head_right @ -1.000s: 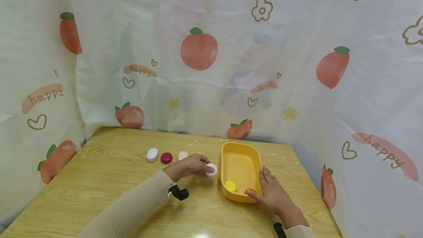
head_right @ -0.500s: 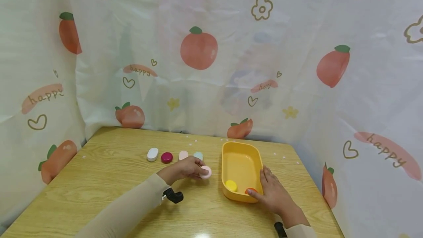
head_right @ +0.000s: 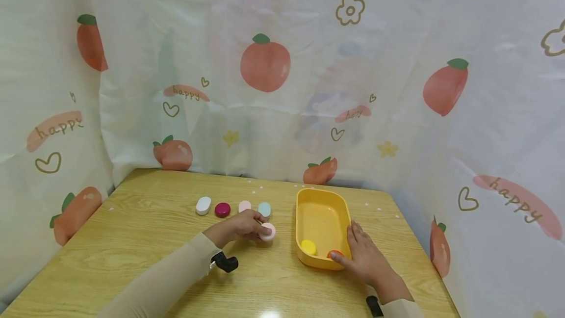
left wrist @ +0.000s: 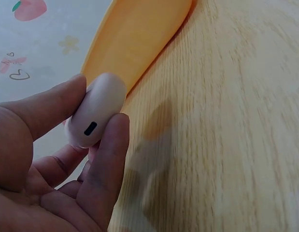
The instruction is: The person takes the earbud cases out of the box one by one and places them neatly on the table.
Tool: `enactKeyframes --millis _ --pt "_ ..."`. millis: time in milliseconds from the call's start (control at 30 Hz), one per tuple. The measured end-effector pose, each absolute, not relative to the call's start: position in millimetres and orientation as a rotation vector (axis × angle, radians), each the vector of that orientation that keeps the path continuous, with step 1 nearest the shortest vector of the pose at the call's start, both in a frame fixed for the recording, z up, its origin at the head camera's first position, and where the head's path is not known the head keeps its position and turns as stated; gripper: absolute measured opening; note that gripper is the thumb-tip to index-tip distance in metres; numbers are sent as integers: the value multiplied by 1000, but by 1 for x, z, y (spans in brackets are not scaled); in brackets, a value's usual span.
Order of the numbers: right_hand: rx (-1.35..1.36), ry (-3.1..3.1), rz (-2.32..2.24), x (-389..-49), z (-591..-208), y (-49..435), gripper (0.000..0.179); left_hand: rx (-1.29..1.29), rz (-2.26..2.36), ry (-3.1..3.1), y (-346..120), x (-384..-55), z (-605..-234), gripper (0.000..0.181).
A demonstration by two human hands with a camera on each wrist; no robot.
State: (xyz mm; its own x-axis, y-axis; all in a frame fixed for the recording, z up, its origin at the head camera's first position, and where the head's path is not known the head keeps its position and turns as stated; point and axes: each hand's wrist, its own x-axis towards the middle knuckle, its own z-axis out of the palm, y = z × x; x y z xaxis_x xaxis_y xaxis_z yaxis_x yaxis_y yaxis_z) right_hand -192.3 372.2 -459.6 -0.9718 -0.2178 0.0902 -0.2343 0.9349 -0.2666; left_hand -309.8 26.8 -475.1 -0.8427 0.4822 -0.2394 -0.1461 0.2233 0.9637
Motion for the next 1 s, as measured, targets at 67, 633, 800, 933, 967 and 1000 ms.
enactKeyframes --millis 67,633,800,933,967,1000 --pt "351 -3037 430 -193 -460 373 91 319 1639 2043 25 -309 -475 30" --pt "362 -3038 451 -192 -461 373 89 377 1517 2163 15 -304 -484 23" --pt "365 -3028 449 -193 -463 375 89 422 1462 2237 16 -303 -480 23" --pt "365 -3026 442 -193 -464 375 88 426 1461 2260 18 -303 -481 24" --pt "365 -3025 440 -193 -464 375 88 428 1466 2260 18 -304 -482 24" --pt "366 -3026 443 -193 -464 375 88 424 1473 2252 19 -304 -483 24"
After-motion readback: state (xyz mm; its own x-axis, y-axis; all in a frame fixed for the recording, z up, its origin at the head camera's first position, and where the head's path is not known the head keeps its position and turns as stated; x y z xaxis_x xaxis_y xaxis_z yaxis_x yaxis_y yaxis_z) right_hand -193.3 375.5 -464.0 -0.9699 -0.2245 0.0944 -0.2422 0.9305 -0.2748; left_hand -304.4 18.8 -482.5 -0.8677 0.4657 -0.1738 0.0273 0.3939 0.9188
